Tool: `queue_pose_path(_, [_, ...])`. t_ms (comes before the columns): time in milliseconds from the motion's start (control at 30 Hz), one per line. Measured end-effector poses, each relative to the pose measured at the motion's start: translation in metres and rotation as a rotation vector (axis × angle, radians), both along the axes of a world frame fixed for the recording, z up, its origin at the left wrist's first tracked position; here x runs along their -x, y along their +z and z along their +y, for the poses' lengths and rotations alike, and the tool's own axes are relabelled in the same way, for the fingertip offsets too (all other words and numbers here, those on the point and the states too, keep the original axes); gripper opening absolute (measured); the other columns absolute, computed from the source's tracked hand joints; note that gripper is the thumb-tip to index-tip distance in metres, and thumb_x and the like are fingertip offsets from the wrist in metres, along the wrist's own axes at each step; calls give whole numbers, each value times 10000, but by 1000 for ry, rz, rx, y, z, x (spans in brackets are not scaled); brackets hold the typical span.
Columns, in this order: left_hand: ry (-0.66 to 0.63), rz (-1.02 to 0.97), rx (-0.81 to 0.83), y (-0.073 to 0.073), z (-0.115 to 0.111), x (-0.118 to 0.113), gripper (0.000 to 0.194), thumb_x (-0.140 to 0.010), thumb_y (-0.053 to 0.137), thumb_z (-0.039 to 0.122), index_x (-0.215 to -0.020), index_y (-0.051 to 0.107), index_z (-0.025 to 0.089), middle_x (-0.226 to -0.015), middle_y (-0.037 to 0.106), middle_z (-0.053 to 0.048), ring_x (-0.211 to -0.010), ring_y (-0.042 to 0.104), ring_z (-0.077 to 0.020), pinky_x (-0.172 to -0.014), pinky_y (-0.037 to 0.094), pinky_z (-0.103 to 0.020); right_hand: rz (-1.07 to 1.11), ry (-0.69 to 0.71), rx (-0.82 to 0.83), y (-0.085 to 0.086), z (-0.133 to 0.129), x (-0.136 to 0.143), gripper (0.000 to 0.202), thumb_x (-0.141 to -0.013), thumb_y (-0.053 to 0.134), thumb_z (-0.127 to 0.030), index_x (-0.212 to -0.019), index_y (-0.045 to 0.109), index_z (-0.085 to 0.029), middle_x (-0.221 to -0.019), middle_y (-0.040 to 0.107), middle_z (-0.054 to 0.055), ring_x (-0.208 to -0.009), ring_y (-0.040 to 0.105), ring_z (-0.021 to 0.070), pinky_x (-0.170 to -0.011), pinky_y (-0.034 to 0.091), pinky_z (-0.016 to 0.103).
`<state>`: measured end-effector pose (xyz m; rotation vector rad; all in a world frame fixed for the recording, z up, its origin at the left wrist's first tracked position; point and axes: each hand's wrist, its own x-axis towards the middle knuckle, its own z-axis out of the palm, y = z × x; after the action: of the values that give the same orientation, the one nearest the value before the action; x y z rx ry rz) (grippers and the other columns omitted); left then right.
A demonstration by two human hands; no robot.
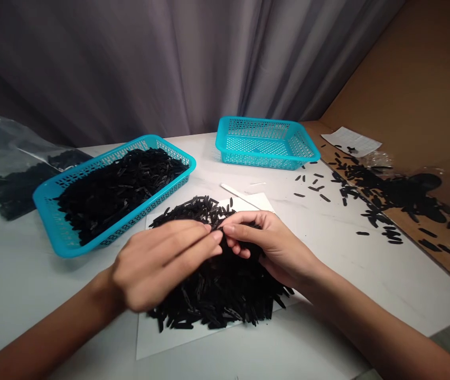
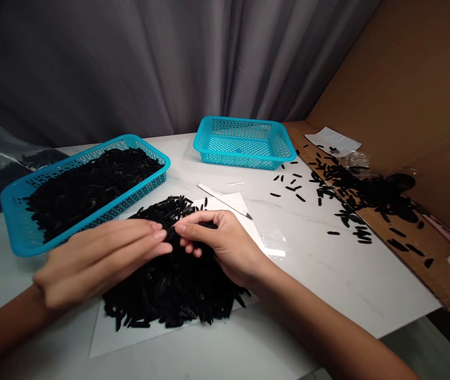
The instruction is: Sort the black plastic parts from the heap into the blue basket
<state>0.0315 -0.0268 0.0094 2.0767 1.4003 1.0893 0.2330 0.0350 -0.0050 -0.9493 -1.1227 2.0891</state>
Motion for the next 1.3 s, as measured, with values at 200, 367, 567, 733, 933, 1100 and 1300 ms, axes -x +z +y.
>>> queue_pose_path(200, [201,-283,263,0,13,-13,107,-814,775,329,-882,784,247,-871,778,-12,-760,731,-163,-743,611,-243,-23,-109,-90,0,-3,1,202,-769,814,-356,-773,746,-166,-668,613,-8,-612,515,84,-532,373,217])
queue_pose_path(367, [173,-542,539,1,13,-19,173,-803,782,369,-843,785,200,-781,753,-28,-714,700,-151,-702,596,-234,-43,-154,-79,0,-5,3,227,-752,822,-386,-762,753,-170,-668,617,-2,-604,511,91,-542,386,233])
queue_pose_path(567, [197,-695,651,-6,12,-19,222,-778,806,376,-890,783,185,-837,759,-45,-781,708,-162,-778,594,-261,-47,-175,-53,-2,-8,6,256,-737,826,-411,-763,751,-168,-675,607,0,-599,501,91,-539,389,230])
queue_pose_path(733, [195,-730,661,-4,12,-20,194,-734,848,305,-886,789,200,-807,756,-20,-759,690,-129,-751,575,-210,5,-156,21,-3,-9,6,233,-732,833,-369,-748,745,-154,-674,606,1,-596,491,78,-520,376,205])
queue_pose_path(933, [126,-852,732,0,13,-20,113,-773,828,281,-853,793,209,-749,734,10,-699,653,-65,-675,536,-115,205,-28,298,-5,-6,4,181,-769,809,-247,-701,704,-115,-663,565,-4,-562,451,33,-476,349,122])
queue_pose_path(1100, [102,-840,682,-2,12,-19,96,-770,830,254,-850,791,217,-757,739,19,-683,661,-59,-661,544,-104,305,20,382,-5,-4,4,192,-775,805,-205,-675,682,-97,-671,559,2,-549,445,14,-473,364,84])
queue_pose_path(1300, [90,-731,513,-3,12,-17,152,-763,829,211,-905,791,250,-780,759,32,-680,692,-69,-679,571,-110,307,36,326,-5,-4,3,174,-798,785,-194,-700,683,-93,-666,574,3,-546,476,20,-474,373,88])
